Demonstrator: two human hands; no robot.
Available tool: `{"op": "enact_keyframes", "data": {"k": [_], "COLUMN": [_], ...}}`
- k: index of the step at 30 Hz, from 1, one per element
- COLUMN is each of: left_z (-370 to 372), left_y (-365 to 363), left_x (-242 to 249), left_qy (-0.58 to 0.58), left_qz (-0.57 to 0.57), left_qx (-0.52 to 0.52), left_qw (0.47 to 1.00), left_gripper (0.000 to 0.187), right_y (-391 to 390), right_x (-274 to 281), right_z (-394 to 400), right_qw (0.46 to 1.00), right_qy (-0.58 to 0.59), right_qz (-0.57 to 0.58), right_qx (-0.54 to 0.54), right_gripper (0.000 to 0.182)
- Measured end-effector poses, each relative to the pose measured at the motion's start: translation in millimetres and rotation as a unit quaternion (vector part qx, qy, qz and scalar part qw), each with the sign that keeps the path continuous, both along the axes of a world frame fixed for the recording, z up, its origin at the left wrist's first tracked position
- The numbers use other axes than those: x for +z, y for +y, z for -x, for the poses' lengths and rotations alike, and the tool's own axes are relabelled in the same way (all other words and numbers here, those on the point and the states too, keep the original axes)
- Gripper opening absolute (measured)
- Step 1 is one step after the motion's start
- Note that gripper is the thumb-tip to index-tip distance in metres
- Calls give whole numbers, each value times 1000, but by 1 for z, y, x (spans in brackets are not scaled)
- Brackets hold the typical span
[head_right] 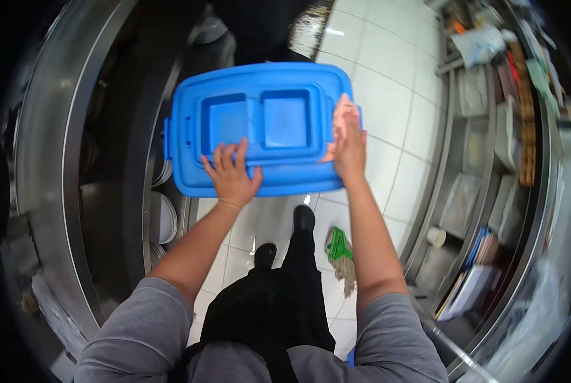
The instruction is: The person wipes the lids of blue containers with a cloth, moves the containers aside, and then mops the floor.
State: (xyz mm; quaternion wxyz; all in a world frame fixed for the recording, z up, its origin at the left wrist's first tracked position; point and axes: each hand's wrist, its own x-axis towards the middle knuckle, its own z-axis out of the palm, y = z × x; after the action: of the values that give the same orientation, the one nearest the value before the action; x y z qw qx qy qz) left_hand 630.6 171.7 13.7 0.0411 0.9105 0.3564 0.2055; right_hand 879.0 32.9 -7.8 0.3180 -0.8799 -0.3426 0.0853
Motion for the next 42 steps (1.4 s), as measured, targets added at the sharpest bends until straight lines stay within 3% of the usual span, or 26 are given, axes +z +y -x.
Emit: {"op": "enact_keyframes", "data": {"k": [2,3,6,9,14,17,20,22,24,26,27,28,29,31,33,34,35,36,37,39,42], "left_z": [-3,-2,0,1,4,5,6,5,8,8,8,9,8,5,4,3,2,2,2,2,1], "left_y": [2,2,5,8,6,6,7,7,4,4,5,3,2,2,3,3,3,4,4,3,3], "left_x": [0,-2,-5,-9,-9,-9,-8,-7,-15,-17,-17,-17,-10,-5,-3,-3,-3,-3,-4,-3,-5], "left_qy": [-1,0,-4,-14,-16,-13,-23,-25,-35,-45,-43,-40,-47,-34,-25,-28,-33,-39,-40,-42,-42], "left_qz": [16,17,14,15,17,1,-3,-15,-8,-4,1,8,30,28,36,39,34,29,28,30,32], "left_qx": [8,0,0,5,0,15,14,11,9,1,1,-1,16,21,25,19,22,26,25,23,21], "left_qw": [1000,1000,1000,1000,1000,1000,1000,1000,999,999,999,999,998,999,999,999,999,999,998,998,998], "left_gripper": [70,70,70,70,63,62,61,54,49,45,41,37,53,56,63,63,62,62,61,61,62], "right_y": [39,58,114,161,293,366,385,379,346,286,290,298,301,334,348,351,335,305,269,195,107], "right_x": [-8,-11,36,44,32,4,9,28,17,-1,17,48,64,41,83,58,51,48,43,45,69], "right_z": [-51,-72,-104,-112,-14,59,101,131,187,229,221,206,189,134,71,32,-3,-30,-57,-104,-131], "right_qw": [999,994,962,917,828,807,802,674,594,680,680,657,630,672,723,771,778,803,829,880,931], "right_qy": [20,-39,-24,42,71,96,24,-130,-97,-68,-70,-148,-223,-36,-9,16,99,137,53,-26,-43], "right_qz": [-27,-58,38,71,-52,-91,-76,80,144,-15,-16,6,30,-132,28,113,142,114,51,42,116], "right_qx": [42,86,269,390,554,576,592,723,785,730,730,739,744,728,690,627,604,568,555,472,343], "right_gripper": [47,45,39,37,40,43,32,17,6,7,7,6,5,10,22,36,42,39,47,52,38]}}
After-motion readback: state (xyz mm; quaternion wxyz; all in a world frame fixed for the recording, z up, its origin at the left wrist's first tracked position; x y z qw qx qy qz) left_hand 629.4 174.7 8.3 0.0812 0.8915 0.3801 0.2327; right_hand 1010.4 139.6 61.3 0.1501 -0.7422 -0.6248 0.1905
